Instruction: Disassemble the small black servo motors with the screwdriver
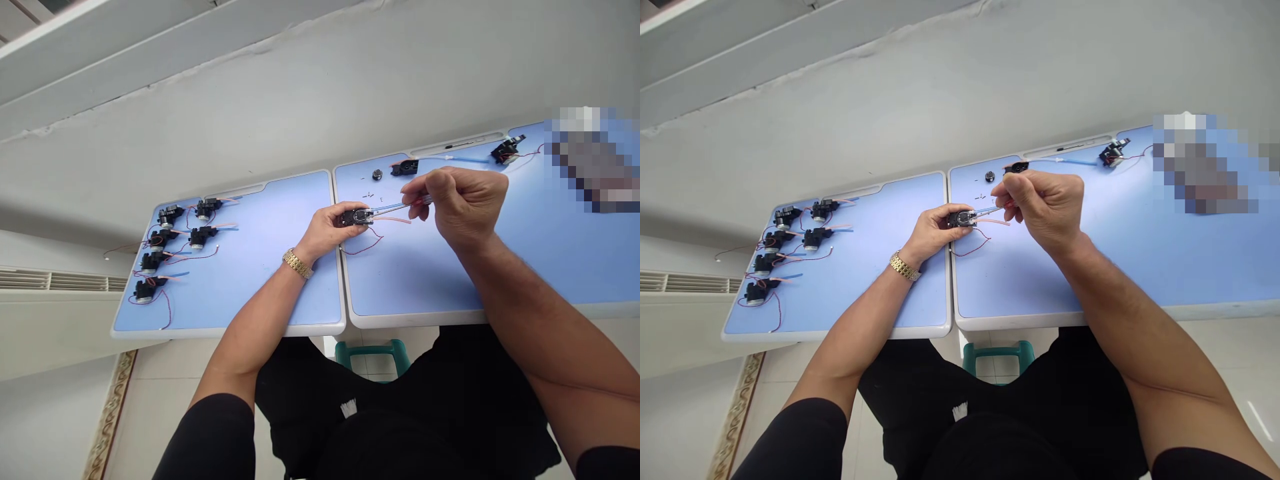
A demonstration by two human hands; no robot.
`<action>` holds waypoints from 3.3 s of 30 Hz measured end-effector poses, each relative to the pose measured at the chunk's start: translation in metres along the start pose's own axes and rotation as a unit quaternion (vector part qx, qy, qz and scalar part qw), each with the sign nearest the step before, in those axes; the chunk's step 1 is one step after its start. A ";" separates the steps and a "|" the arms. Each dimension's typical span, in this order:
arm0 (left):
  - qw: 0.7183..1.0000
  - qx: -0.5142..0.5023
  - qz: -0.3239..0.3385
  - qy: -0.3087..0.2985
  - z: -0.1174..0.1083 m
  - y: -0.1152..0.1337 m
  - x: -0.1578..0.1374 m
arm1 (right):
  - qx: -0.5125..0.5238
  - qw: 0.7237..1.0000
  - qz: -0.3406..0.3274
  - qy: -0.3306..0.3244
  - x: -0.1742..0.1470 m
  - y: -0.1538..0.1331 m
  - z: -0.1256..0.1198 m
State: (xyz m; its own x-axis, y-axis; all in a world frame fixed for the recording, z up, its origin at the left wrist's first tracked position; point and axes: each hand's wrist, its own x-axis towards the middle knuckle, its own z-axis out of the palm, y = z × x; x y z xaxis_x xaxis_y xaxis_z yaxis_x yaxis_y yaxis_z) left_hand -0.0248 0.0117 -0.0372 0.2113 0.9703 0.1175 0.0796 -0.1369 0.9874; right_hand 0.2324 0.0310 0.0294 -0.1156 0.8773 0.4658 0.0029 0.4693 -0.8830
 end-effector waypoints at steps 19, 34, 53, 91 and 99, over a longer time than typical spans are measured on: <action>0.999 0.023 0.013 0.033 -0.002 -0.003 0.001 | -0.154 0.981 0.019 -0.116 0.011 -0.001 -0.014; 0.995 -0.089 0.007 0.045 -0.005 -0.015 0.006 | 0.023 0.979 0.180 -0.094 0.017 0.003 -0.008; 0.996 -0.045 -0.005 0.074 -0.004 -0.003 0.002 | -0.150 0.931 0.223 -0.246 0.031 0.004 -0.036; 0.936 0.335 0.072 -0.082 0.013 0.014 -0.009 | -0.482 0.744 -0.056 -0.459 0.002 -0.002 0.005; 0.945 0.301 0.065 -0.108 0.009 0.018 -0.009 | -0.459 0.754 -0.075 -0.463 0.000 0.000 0.002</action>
State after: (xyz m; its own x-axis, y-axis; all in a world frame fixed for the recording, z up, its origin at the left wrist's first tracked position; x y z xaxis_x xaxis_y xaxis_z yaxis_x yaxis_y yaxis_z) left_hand -0.0160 -0.0009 -0.0219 0.4461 0.8833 0.1443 0.5657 -0.4032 0.7193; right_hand 0.2309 0.0304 0.0291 -0.8261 0.5605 -0.0589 0.5588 0.8010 -0.2148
